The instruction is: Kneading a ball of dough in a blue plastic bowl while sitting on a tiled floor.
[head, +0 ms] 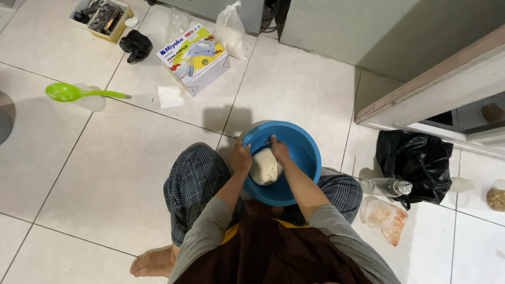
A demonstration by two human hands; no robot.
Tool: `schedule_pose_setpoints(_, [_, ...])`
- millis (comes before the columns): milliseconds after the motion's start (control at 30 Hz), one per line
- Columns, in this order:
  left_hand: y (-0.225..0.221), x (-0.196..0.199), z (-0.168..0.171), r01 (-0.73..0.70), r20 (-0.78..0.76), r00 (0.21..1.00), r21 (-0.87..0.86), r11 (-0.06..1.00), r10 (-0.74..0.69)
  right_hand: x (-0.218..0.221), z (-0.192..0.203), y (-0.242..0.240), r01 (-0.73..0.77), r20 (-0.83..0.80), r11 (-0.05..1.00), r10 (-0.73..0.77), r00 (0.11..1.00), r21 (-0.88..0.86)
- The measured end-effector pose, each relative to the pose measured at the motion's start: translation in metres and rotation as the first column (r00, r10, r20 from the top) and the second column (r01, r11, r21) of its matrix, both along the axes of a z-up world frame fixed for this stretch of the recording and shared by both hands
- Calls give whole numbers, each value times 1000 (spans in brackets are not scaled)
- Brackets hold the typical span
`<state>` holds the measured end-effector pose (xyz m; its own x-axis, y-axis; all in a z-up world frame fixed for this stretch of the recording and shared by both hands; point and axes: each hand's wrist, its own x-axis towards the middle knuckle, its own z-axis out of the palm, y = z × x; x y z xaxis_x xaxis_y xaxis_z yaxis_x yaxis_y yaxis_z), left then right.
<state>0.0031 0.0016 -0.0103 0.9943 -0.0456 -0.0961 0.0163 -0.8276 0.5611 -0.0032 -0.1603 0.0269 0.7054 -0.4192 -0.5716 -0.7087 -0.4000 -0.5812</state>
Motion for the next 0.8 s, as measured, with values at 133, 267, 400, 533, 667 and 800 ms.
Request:
schedule_pose_setpoints(133, [-2,2,-21,-81,24,996,-4,997,81,-1,-2,27,-191,-55,977,187,981,-99])
schedule_pose_setpoints(267, [-5,4,-31,-128,113,985,-11,992,128,-46,-5,36,-458,155,671,645,748,-583])
schedule_pose_setpoints(400, [-6,4,-42,-137,241,962,30,990,126,-105,55,42,-367,394,617,755,524,-696])
schedule_pose_setpoints(533, [-5,3,-36,-115,373,923,20,993,100,-143,31,17,-559,378,683,728,572,-471])
schedule_pose_setpoints(667, [-7,2,-39,-120,369,925,62,991,89,-154,31,1,-569,274,767,639,719,-296])
schedule_pose_setpoints(800, [0,2,-25,-44,41,998,-38,998,46,-139,17,2,-537,154,771,610,777,-344])
